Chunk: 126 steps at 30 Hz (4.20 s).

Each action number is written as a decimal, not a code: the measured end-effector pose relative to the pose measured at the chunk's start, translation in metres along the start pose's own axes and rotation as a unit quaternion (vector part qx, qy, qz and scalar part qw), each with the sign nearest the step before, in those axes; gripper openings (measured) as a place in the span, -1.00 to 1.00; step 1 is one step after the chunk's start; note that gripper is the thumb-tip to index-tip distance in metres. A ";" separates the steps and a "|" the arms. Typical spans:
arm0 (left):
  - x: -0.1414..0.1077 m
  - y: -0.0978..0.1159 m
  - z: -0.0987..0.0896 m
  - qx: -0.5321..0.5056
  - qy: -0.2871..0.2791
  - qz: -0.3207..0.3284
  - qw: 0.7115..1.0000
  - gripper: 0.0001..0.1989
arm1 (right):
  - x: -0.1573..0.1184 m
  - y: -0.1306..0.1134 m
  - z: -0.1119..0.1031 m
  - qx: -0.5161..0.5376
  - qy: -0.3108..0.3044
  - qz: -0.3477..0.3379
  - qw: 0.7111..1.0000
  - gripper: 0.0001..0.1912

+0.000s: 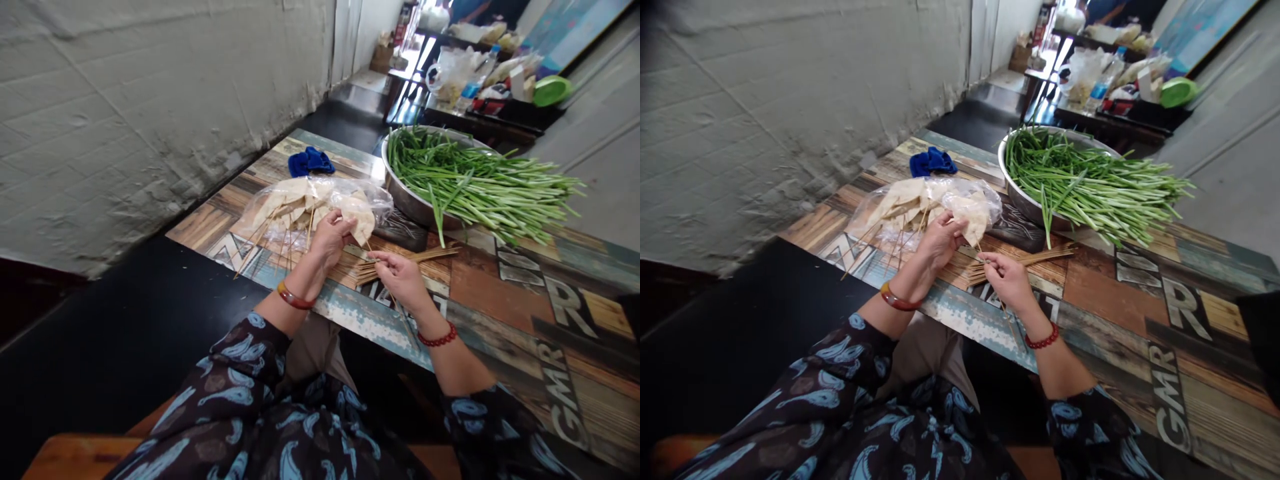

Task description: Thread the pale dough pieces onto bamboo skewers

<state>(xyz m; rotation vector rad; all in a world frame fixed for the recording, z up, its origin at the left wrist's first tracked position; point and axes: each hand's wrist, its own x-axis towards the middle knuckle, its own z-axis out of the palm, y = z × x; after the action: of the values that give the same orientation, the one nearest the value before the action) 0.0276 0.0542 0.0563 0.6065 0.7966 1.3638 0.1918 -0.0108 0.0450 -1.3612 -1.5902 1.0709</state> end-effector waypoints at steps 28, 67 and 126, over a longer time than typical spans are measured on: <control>-0.002 -0.001 -0.001 0.024 0.000 0.032 0.999 -0.63 | 0.003 0.006 0.011 0.003 0.023 -0.005 1.000 -0.58; -0.001 -0.002 -0.002 0.017 -0.021 -0.026 0.999 -0.76 | 0.004 0.011 -0.018 -0.131 0.022 -0.173 0.976 -0.71; -0.006 0.000 0.010 0.058 -0.053 -0.070 0.994 -0.68 | 0.003 0.003 -0.011 -0.095 0.045 -0.101 0.989 -0.80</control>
<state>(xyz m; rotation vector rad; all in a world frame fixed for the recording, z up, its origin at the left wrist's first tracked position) 0.0355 0.0492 0.0626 0.6941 0.8215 1.1538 0.2028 -0.0066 0.0462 -1.3186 -1.7560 0.7429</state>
